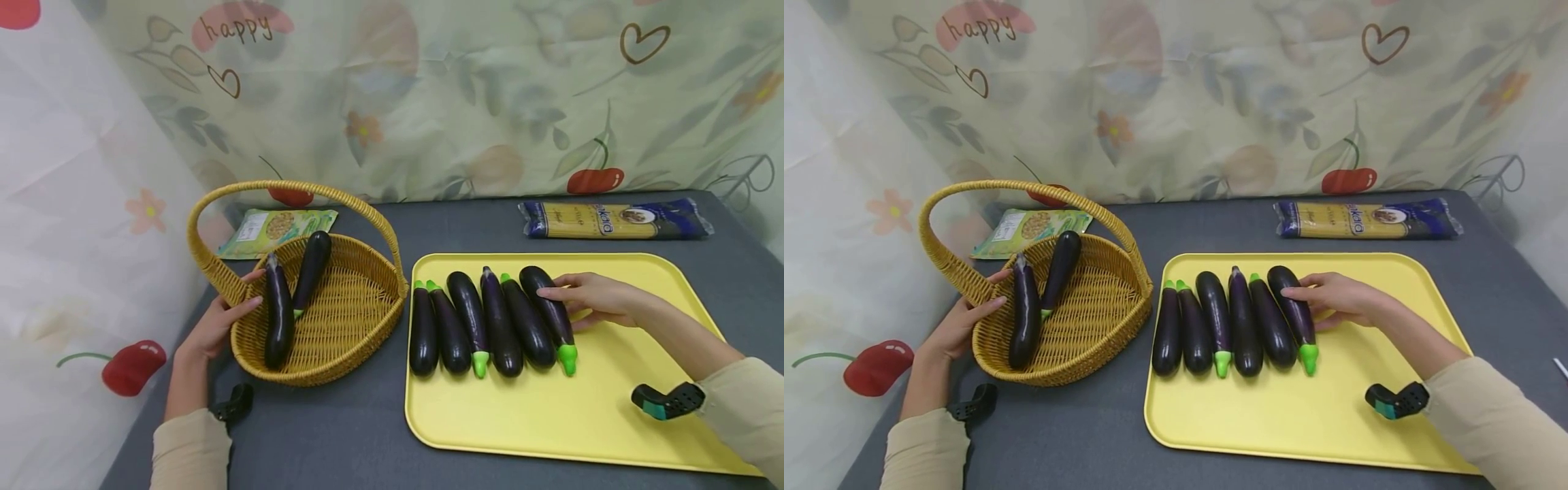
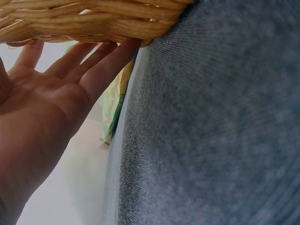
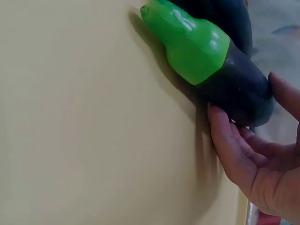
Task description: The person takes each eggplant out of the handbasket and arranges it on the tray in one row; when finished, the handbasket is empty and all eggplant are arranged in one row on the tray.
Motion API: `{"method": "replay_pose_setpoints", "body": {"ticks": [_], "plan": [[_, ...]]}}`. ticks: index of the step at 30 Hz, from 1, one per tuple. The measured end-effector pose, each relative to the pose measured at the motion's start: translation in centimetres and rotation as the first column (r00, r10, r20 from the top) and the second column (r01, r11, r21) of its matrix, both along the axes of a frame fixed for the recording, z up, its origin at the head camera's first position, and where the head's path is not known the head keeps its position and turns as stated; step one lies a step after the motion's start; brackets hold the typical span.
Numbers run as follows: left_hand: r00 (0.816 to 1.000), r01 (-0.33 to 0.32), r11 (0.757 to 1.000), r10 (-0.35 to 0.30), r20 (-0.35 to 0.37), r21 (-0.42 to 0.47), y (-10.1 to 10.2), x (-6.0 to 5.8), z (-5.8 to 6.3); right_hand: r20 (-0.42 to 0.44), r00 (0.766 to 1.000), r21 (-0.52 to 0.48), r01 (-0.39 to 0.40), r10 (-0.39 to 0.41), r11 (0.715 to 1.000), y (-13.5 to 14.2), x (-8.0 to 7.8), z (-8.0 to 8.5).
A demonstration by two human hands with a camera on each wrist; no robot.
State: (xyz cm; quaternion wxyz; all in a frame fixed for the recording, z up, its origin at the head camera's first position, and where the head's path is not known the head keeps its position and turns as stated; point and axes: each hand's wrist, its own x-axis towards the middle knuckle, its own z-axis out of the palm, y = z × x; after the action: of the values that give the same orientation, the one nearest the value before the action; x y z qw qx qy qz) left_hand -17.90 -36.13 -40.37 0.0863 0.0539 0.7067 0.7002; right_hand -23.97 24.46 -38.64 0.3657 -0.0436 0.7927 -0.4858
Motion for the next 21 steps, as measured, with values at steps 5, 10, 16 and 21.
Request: {"method": "replay_pose_setpoints", "body": {"ticks": [5,10,16,21], "plan": [[1.0,0.002,1.0,-0.002,-0.004,-0.008,0.12,0.03,0.0,-0.021,1.0,0.024,0.002,-0.002,1.0,-0.16,-0.08,-0.09],[1.0,0.002,1.0,-0.002,-0.002,-0.008,0.25,0.04,0.06,-0.018,1.0,0.019,0.008,-0.007,1.0,-0.08,-0.07,-0.12],[1.0,0.015,1.0,-0.015,-0.005,0.003,0.13,0.06,0.14,-0.029,1.0,0.003,0.011,-0.01,1.0,0.05,-0.04,-0.12],[1.0,0.013,1.0,-0.013,0.007,0.004,0.12,0.07,0.16,-0.02,0.999,0.001,0.033,-0.033,0.999,0.38,-0.02,0.23]]}}
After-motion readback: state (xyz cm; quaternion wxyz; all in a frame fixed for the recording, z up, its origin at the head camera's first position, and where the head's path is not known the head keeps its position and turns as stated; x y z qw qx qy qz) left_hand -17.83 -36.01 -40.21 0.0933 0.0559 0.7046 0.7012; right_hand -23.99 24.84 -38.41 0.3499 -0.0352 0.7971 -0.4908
